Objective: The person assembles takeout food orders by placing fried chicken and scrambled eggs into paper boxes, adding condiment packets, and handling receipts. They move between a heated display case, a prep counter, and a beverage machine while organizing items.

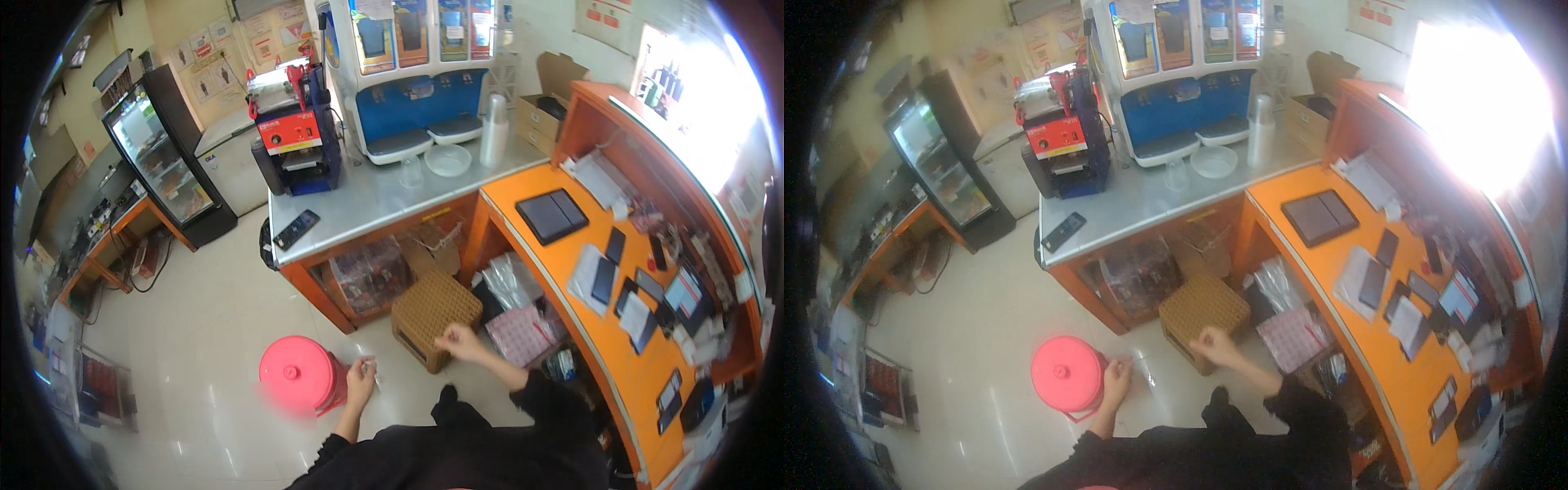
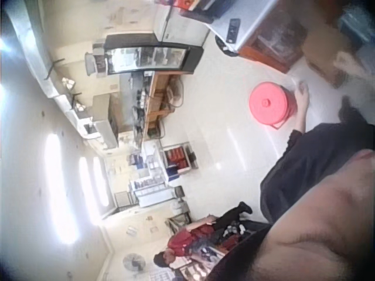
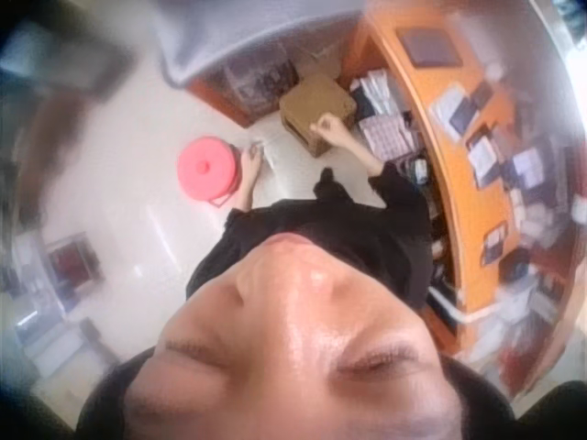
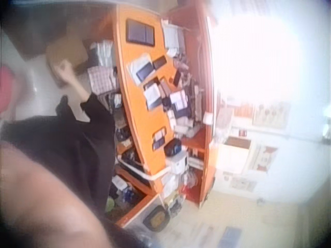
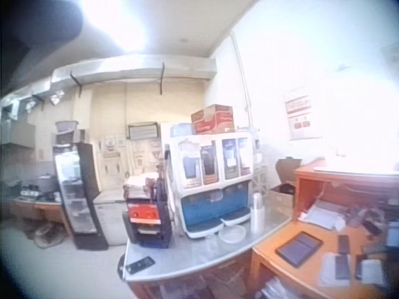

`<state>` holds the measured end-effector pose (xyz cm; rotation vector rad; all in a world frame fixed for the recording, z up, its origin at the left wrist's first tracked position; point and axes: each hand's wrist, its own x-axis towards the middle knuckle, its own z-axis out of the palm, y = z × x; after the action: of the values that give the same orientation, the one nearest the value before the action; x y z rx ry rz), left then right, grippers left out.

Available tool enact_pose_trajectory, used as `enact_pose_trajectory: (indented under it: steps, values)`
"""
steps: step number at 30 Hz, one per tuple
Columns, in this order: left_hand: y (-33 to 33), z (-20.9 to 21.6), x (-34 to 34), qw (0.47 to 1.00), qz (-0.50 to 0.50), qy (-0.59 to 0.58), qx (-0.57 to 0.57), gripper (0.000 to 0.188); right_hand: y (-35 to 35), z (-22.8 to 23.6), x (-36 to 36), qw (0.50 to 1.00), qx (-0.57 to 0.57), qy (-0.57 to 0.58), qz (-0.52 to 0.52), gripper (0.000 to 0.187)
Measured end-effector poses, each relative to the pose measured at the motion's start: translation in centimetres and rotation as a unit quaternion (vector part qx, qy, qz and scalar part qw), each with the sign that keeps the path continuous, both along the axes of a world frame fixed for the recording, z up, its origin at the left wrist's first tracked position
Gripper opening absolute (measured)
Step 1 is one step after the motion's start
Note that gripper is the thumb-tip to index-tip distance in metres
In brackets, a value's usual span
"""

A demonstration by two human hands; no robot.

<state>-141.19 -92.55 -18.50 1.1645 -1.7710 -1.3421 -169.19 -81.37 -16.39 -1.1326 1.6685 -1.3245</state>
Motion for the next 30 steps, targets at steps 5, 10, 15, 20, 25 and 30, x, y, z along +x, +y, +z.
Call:
enact_pose_trajectory:
  steps: [5, 10, 15, 20, 25, 30]
  values:
    - [-1.7, 3.3, -3.4, 0.991, 0.042, 0.011, 0.128, 0.018, -23.2, 5.9, -13.8, 0.976, -0.085, 0.15, -0.135, 0.032]
    - [-8.0, 4.3, -8.1, 0.986, 0.047, 0.027, 0.157, 0.017, -37.5, 9.3, -25.8, 0.866, -0.083, 0.378, -0.315, 0.071]
    - [-16.9, 5.5, -10.4, 0.997, 0.028, -0.001, 0.07, 0.018, -42.5, 17.0, -32.3, 0.695, -0.179, 0.392, -0.575, 0.084]
    - [-27.2, 8.1, -16.3, 0.998, -0.054, -0.013, -0.01, 0.015, -38.4, 21.3, -46.4, 0.611, -0.098, 0.442, -0.649, 0.096]
    - [-32.6, 11.9, -25.2, 0.988, -0.133, 0.013, -0.084, 0.014, -35.7, 19.9, -54.1, 0.802, -0.158, 0.305, -0.488, 0.084]
    - [-34.0, 15.2, -39.1, 0.957, -0.221, 0.089, -0.166, 0.02, -33.9, 19.5, -53.9, 0.796, -0.181, 0.284, -0.503, 0.076]
